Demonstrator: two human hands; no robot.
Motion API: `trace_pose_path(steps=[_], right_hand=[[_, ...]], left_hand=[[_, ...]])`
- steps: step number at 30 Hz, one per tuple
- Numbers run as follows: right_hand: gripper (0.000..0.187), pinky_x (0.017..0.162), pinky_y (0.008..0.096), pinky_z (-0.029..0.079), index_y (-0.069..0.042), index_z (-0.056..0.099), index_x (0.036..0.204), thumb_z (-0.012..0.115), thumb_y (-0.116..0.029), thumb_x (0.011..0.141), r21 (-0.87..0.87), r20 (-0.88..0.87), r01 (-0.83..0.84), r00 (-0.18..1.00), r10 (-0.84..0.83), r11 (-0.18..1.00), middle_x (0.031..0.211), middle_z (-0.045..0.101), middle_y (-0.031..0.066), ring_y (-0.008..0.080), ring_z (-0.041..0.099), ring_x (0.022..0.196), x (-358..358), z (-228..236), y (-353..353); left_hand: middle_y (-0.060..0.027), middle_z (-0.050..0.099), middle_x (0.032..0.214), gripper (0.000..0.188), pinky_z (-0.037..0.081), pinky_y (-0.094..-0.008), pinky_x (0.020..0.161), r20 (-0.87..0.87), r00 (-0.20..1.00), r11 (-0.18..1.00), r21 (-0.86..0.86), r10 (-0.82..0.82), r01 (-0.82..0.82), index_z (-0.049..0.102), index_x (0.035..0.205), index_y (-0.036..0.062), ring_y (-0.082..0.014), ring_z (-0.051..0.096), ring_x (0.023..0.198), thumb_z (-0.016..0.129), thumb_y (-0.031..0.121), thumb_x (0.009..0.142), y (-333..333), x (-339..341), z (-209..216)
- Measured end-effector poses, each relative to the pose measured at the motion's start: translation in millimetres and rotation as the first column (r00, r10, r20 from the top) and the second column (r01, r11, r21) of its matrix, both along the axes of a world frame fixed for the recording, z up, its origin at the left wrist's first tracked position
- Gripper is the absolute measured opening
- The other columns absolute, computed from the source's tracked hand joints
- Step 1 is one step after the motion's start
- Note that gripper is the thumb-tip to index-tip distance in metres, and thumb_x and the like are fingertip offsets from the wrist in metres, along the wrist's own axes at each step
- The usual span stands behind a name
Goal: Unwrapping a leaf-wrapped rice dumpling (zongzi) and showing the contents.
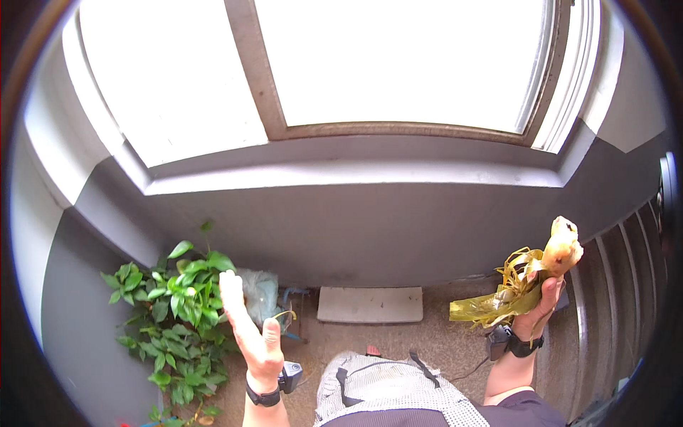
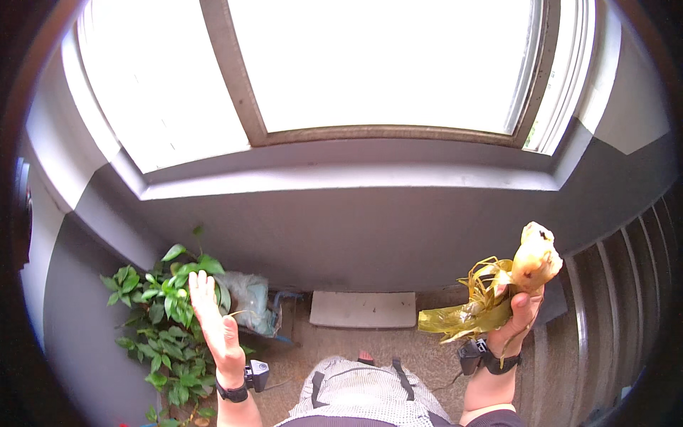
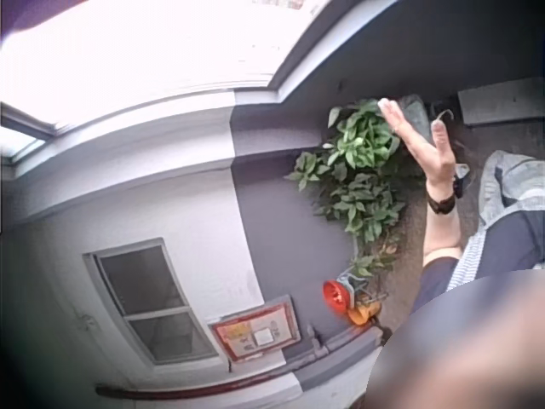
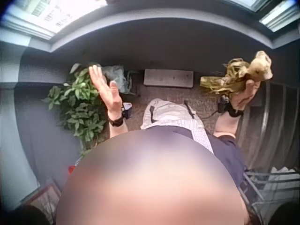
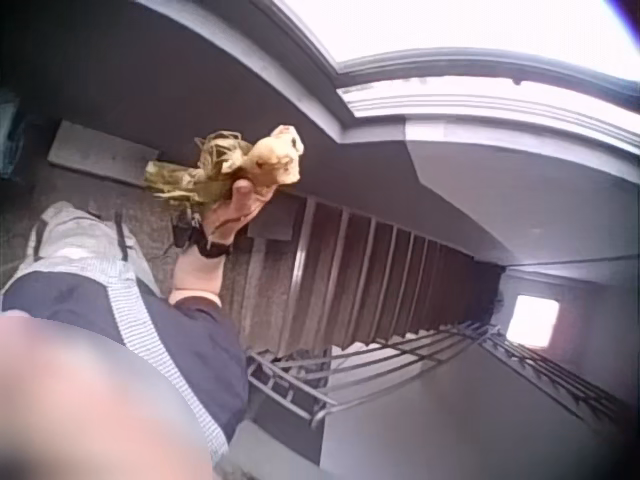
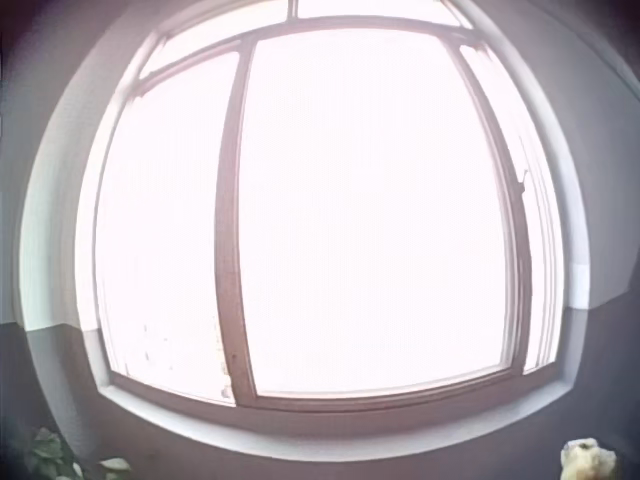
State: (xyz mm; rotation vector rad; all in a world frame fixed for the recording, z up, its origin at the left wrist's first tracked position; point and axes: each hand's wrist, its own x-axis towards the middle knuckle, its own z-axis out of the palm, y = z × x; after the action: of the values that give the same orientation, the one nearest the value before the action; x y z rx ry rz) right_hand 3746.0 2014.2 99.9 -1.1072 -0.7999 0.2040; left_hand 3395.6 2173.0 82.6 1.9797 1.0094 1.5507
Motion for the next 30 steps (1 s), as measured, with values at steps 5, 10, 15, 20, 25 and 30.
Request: trace_pose_path(steps=[5, 10, 15, 20, 25, 30], right_hand=[[0.055, 0.074, 0.0272, 0.043, -0.008, 0.051, 0.106, 0.048, -0.059, 0.087, 0.097, -0.095, 0.031, 0.995, -0.021, 0.995, 0.096, 0.053, 0.0023, 0.0130, 0.052, 0.085, 43.8, -0.4, 41.5], [0.052, 0.074, 0.0254, 0.041, -0.008, 0.051, 0.107, 0.045, -0.056, 0.090, 0.011, -0.066, 0.437, 0.898, -0.436, 0.899, 0.096, 0.053, 0.0001, 0.0110, 0.051, 0.085, 94.3, 18.5, 80.2], [0.043, 0.076, 0.0248, 0.044, -0.008, 0.054, 0.111, 0.057, -0.045, 0.089, 0.261, -0.400, 0.539, 0.816, -0.418, 0.801, 0.091, 0.055, -0.0015, 0.0105, 0.053, 0.084, 169.5, 51.5, 113.6], [0.046, 0.084, 0.0292, 0.043, -0.005, 0.059, 0.106, 0.063, -0.045, 0.084, 0.317, -0.352, 0.463, 0.868, -0.351, 0.828, 0.092, 0.058, 0.0013, 0.0150, 0.056, 0.089, 229.6, 93.5, 138.0], [0.047, 0.092, 0.0336, 0.044, -0.005, 0.058, 0.108, 0.067, -0.044, 0.082, 0.384, -0.125, 0.289, 0.957, -0.261, 0.877, 0.100, 0.059, 0.0059, 0.0319, 0.052, 0.116, 295.7, 126.0, 142.8], [0.032, 0.102, 0.0526, 0.040, -0.007, 0.054, 0.110, 0.067, -0.022, 0.085, 0.477, -0.126, 0.409, 0.908, -0.399, 0.778, 0.080, 0.053, 0.0016, 0.0126, 0.056, 0.078, 344.1, 153.3, 164.9]], left_hand=[[-0.0240, 0.015, 0.149, 0.085, 0.014, -0.0448, 0.112, -0.051, 0.996, 0.993, 0.103, 0.069, -0.063, 0.008, 0.144, -0.0061, -0.0345, 0.018, 0.138, 0.048, 0.046, 0.090, 93.1, 23.3, 24.7], [-0.0201, 0.014, 0.150, 0.086, 0.008, -0.0445, 0.113, -0.169, 0.975, 0.929, 0.363, 0.145, -0.075, 0.008, 0.145, -0.0026, -0.0334, 0.016, 0.139, 0.042, 0.054, 0.090, 192.9, 48.6, 89.8], [-0.0185, 0.014, 0.151, 0.082, 0.007, -0.0453, 0.113, -0.206, 0.968, 0.886, 0.462, 0.147, -0.036, 0.009, 0.146, 0.0004, -0.0317, 0.014, 0.140, 0.039, 0.054, 0.091, 274.9, 88.6, 147.0], [-0.0144, 0.015, 0.152, 0.078, 0.005, -0.0436, 0.113, -0.301, 0.924, 0.864, 0.500, 0.235, -0.056, 0.011, 0.147, 0.0048, -0.0294, 0.012, 0.141, 0.032, 0.056, 0.092, 318.9, 124.9, 192.9], [-0.0152, 0.013, 0.152, 0.072, 0.009, -0.0460, 0.113, -0.314, 0.900, 0.788, 0.614, 0.302, -0.050, 0.012, 0.147, 0.0052, -0.0302, 0.013, 0.141, 0.029, 0.052, 0.094, 340.8, 159.4, 203.0], [-0.0252, -0.001, 0.150, 0.085, 0.012, -0.0533, 0.108, -0.433, 0.859, 0.775, 0.628, 0.271, 0.072, 0.005, 0.145, 0.0040, -0.0399, 0.006, 0.137, 0.039, 0.059, 0.089, 356.3, 181.8, 199.7]])
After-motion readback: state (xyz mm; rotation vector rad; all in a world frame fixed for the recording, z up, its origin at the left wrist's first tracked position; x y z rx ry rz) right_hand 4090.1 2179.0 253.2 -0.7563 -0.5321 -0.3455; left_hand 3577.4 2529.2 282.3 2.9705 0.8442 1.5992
